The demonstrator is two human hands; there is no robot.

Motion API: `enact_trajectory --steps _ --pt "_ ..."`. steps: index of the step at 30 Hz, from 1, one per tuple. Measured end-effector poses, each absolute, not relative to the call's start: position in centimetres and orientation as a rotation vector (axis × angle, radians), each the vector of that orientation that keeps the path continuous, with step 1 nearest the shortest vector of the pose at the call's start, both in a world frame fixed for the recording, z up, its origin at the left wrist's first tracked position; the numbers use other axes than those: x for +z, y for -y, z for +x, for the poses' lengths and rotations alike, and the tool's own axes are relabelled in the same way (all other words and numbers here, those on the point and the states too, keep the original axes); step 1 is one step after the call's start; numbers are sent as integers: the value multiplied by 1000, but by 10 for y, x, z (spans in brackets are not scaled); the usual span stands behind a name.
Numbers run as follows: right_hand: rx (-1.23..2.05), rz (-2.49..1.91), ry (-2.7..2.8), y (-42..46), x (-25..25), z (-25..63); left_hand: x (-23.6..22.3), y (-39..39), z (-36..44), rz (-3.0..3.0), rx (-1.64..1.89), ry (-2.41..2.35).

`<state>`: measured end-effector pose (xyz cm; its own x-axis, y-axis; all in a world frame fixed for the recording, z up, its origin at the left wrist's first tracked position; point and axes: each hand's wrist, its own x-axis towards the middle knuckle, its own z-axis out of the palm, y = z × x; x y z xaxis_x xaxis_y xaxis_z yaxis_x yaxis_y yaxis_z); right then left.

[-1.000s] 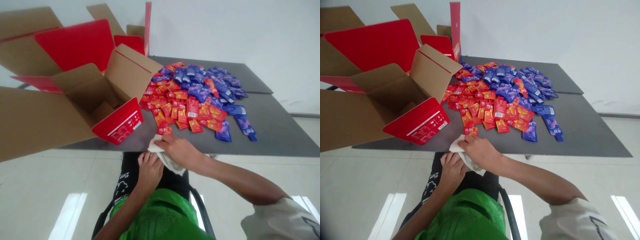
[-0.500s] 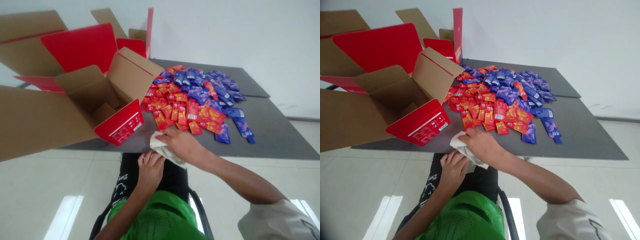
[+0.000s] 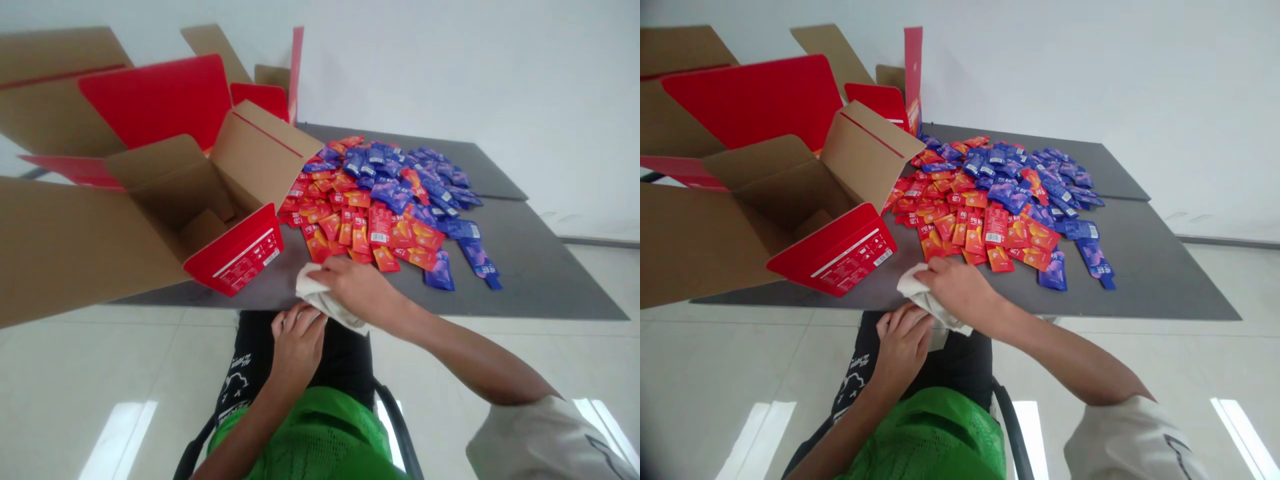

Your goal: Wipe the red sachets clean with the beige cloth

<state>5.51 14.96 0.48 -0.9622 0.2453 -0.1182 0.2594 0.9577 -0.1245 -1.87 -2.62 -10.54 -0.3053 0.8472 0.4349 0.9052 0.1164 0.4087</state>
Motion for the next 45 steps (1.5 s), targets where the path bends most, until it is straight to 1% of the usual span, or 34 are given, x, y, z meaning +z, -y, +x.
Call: enact_trajectory --steps 3,6,9,11,14,17,20,23,27,31,34,36,38,41,43,45 --pt "-311 324 -2958 -140 -11 60 -106 27 -19 -1790 -937 2286" --pt "-280 447 -2984 -166 -20 40 -104 26 -20 -1812 -968 2263" --pt "-151 610 -2986 -194 -11 21 -101 25 -20 -1811 -974 2256" --pt "-105 662 -2994 -195 1 22 -101 25 -19 -1805 -975 2262" --pt "-157 547 -3058 -169 11 43 -103 26 -18 -1802 -958 2285" --pt "-271 318 -3006 -141 3 61 -103 27 -18 -1789 -902 2317" --pt "-335 355 -2958 -146 -14 54 -101 27 -18 -1784 -902 2319" --pt "-245 527 -2969 -176 -18 29 -99 26 -19 -1804 -921 2289" --pt "-94 668 -2975 -193 1 22 -100 25 -19 -1786 -928 2282" --pt "-186 452 -3067 -157 9 54 -102 26 -17 -1773 -918 2315" --pt "-302 322 -2995 -138 -5 67 -103 27 -17 -1774 -870 2351" --pt "-337 354 -2968 -145 -16 60 -102 28 -17 -1780 -872 2342" --pt "-297 422 -2979 -163 -21 44 -100 27 -17 -1789 -889 2321" --pt "-143 558 -2960 -192 -13 21 -99 26 -17 -1793 -894 2301" --pt "-82 615 -2956 -196 -2 20 -99 26 -17 -1785 -898 2300" --pt "-84 582 -3006 -183 7 31 -100 26 -17 -1786 -899 2310"
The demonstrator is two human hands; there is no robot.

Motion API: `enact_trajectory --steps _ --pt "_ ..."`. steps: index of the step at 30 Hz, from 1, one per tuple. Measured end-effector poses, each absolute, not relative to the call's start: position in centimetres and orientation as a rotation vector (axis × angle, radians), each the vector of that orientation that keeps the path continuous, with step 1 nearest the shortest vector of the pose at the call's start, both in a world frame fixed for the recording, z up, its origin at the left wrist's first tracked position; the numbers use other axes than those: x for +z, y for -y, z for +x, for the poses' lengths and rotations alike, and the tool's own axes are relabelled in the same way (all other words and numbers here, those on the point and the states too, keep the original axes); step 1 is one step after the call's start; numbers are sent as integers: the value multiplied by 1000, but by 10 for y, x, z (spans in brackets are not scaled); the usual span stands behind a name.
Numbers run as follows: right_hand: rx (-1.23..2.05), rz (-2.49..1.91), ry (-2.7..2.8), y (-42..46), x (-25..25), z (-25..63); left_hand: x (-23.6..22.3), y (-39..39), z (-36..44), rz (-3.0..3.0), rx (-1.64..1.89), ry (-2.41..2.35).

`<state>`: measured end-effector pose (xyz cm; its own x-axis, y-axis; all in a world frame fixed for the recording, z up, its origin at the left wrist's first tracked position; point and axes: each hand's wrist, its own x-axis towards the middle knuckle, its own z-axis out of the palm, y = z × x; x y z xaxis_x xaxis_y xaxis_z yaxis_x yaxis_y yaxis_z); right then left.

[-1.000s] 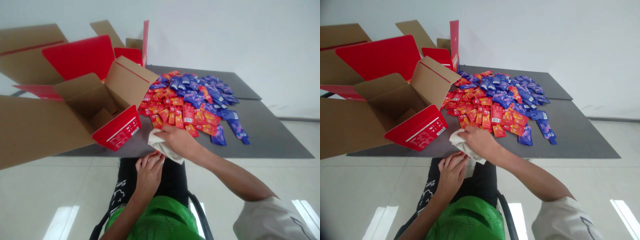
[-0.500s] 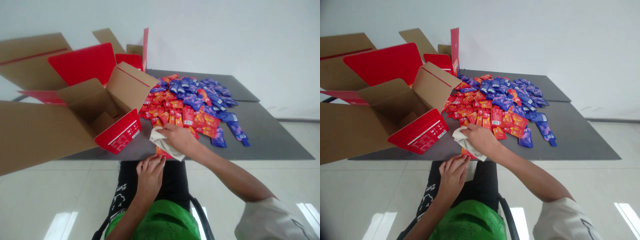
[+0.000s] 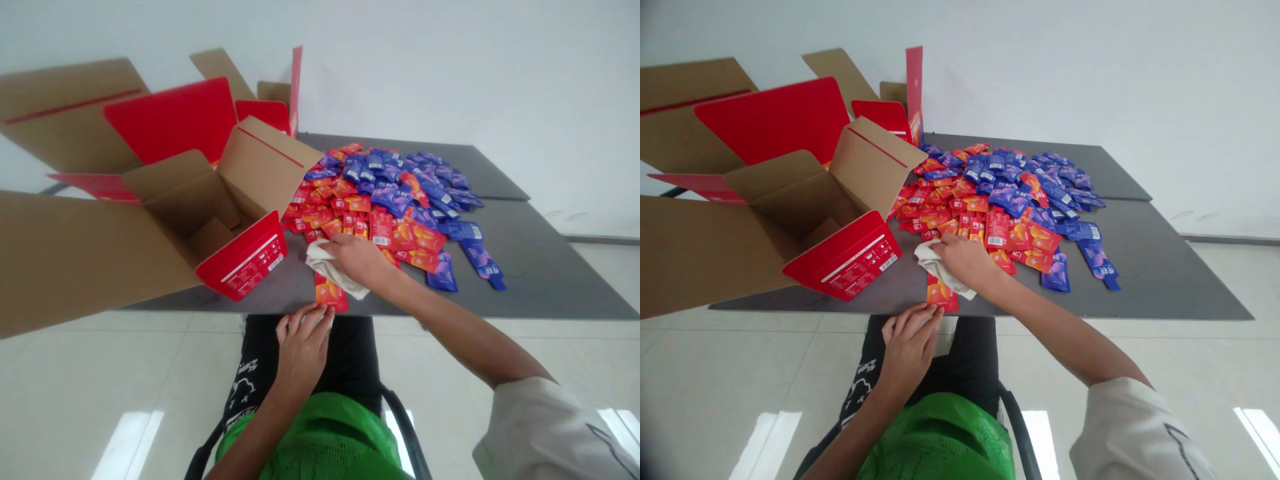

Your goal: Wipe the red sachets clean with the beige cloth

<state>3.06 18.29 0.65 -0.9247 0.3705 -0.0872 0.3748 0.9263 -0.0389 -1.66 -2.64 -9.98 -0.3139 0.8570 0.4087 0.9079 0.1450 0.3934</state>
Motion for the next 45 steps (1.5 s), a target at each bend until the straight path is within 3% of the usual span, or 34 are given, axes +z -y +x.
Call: enact_trajectory --steps 5,13,21,28,32,37,45 --pt "-254 274 -3016 -140 -5 66 -104 29 -16 -1787 -837 2366" --pt "-103 642 -2966 -198 -4 26 -101 27 -16 -1790 -879 2329" --pt "-224 333 -2962 -140 -8 66 -106 29 -16 -1786 -872 2383" --pt "-65 656 -2886 -190 -5 20 -101 28 -17 -1814 -867 2338" --pt "-47 570 -2978 -174 12 32 -101 28 -15 -1790 -863 2340" --pt "-205 343 -2936 -137 -4 62 -102 29 -14 -1779 -854 2382" --pt "-69 662 -2897 -195 -4 13 -104 28 -15 -1784 -903 2361"
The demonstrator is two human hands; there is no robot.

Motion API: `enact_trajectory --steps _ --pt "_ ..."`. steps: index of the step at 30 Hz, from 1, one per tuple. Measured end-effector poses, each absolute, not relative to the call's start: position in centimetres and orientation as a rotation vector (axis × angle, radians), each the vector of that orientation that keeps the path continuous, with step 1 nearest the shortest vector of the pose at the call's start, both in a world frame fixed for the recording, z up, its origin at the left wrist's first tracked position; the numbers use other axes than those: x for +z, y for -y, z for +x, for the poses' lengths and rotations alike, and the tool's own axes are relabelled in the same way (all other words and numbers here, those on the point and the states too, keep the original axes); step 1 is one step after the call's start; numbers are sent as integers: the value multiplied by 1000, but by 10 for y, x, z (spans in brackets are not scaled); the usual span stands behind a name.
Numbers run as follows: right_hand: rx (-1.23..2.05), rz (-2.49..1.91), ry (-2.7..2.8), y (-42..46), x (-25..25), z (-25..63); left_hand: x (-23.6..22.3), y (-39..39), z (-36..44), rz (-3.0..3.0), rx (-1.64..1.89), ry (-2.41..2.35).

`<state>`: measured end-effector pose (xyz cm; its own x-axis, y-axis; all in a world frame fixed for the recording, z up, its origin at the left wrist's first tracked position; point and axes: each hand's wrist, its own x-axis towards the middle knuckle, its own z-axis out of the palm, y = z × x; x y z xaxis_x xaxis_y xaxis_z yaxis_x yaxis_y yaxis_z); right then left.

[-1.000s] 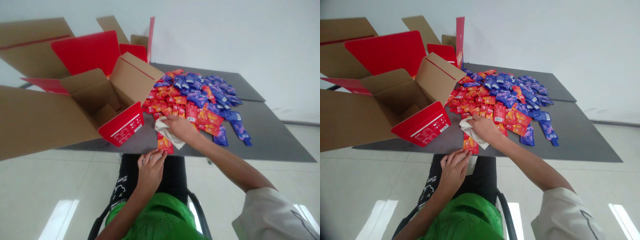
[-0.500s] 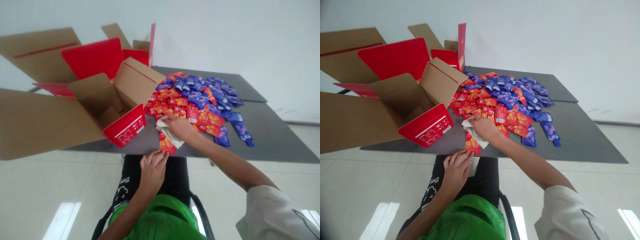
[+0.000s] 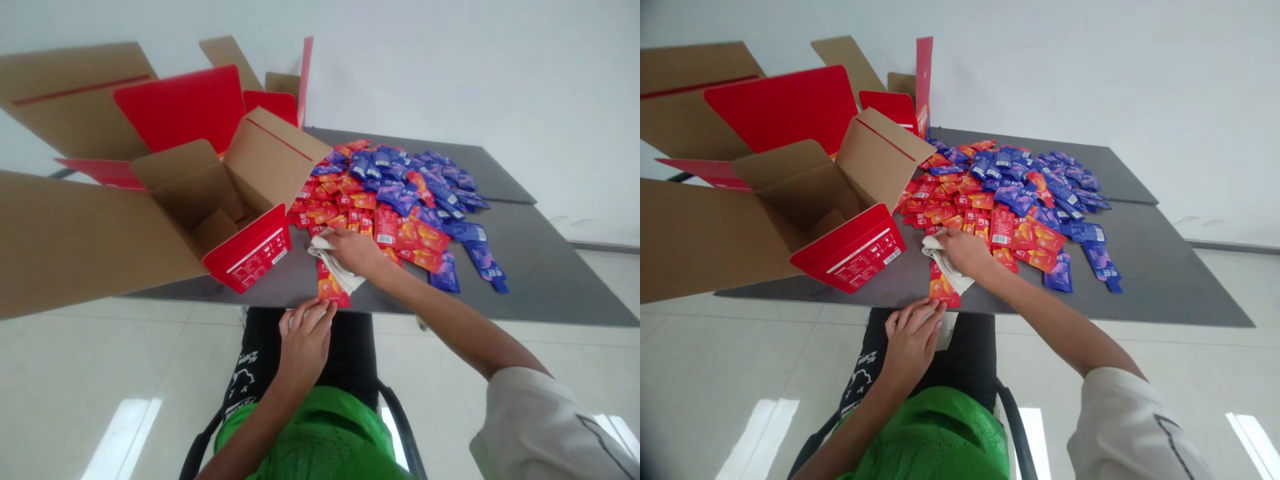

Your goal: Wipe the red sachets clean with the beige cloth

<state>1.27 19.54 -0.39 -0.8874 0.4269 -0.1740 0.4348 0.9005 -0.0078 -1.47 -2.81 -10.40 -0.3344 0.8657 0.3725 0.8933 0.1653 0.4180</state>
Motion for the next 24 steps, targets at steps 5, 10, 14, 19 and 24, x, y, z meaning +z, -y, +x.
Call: enact_trajectory --steps 5,10,14,19,24 --pt "-91 568 -3001 -171 15 41 -104 29 -14 -1784 -906 2364" --pt "-235 351 -2929 -139 -4 69 -105 30 -14 -1770 -866 2385" --pt "-216 457 -2912 -159 -18 49 -104 29 -14 -1787 -899 2364" --pt "-84 568 -2919 -193 -12 14 -103 28 -14 -1783 -875 2364" --pt "-62 618 -2973 -183 11 26 -103 28 -14 -1784 -859 2359"
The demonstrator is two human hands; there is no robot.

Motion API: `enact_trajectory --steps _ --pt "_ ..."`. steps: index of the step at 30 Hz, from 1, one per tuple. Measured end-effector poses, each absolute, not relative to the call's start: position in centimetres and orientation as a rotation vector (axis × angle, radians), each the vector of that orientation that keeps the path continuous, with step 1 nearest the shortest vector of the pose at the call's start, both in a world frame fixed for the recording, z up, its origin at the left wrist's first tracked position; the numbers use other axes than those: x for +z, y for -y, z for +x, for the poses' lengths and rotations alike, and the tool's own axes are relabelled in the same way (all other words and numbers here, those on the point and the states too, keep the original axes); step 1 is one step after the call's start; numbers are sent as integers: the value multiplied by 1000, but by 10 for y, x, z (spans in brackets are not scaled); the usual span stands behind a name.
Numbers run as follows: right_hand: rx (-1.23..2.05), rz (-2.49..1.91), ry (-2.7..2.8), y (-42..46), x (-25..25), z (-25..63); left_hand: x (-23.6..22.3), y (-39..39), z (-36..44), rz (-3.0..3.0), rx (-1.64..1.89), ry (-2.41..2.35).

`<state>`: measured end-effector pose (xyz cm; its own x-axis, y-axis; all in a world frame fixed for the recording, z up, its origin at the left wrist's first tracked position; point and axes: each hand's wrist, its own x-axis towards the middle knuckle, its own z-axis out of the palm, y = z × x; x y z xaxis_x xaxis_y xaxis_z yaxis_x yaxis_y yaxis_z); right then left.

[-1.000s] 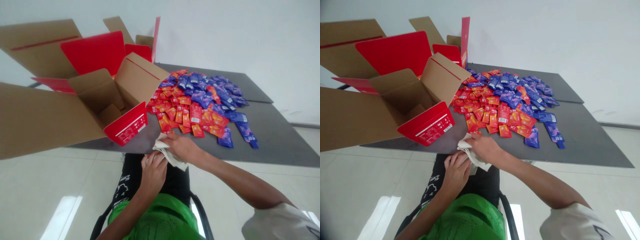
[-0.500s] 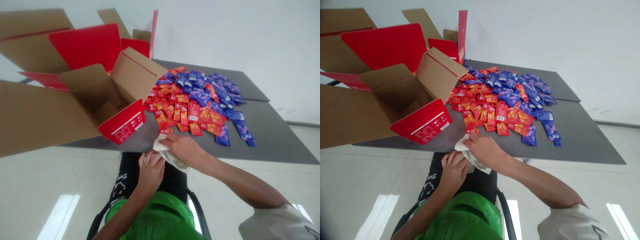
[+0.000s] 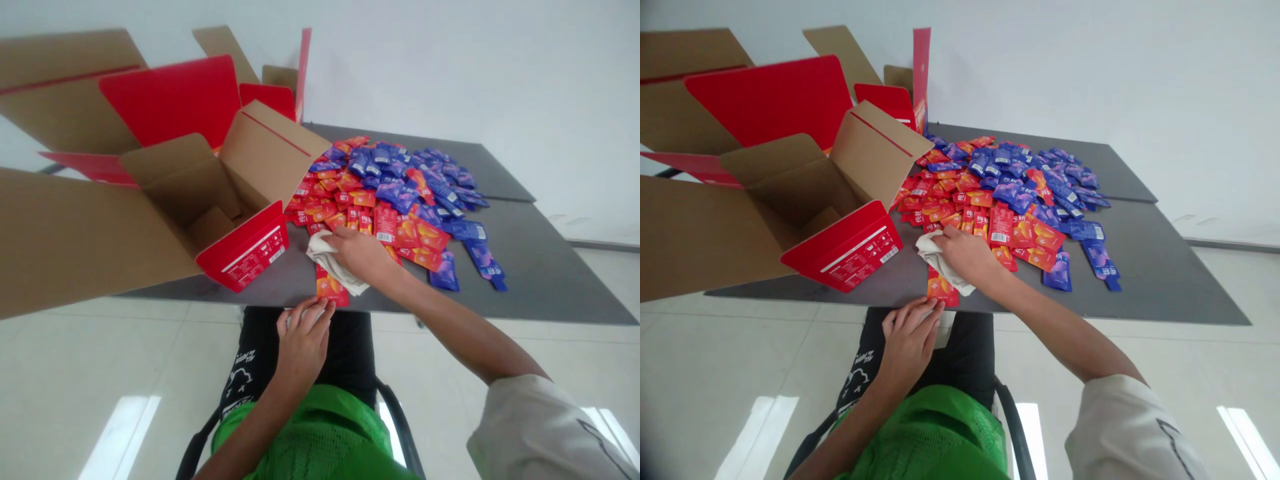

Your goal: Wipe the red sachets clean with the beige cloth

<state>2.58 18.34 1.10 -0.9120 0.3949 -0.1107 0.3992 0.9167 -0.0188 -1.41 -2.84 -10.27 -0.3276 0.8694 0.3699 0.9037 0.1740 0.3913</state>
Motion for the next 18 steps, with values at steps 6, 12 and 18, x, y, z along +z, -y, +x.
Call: enact_trajectory --steps 6,12,18 --pt "-252 389 -2912 -140 3 69 -104 30 -15 -1791 -844 2372" --pt "-267 518 -2938 -166 -21 40 -101 28 -16 -1810 -893 2355" --pt "-164 742 -2956 -197 -4 21 -85 22 -19 -1809 -886 2322"
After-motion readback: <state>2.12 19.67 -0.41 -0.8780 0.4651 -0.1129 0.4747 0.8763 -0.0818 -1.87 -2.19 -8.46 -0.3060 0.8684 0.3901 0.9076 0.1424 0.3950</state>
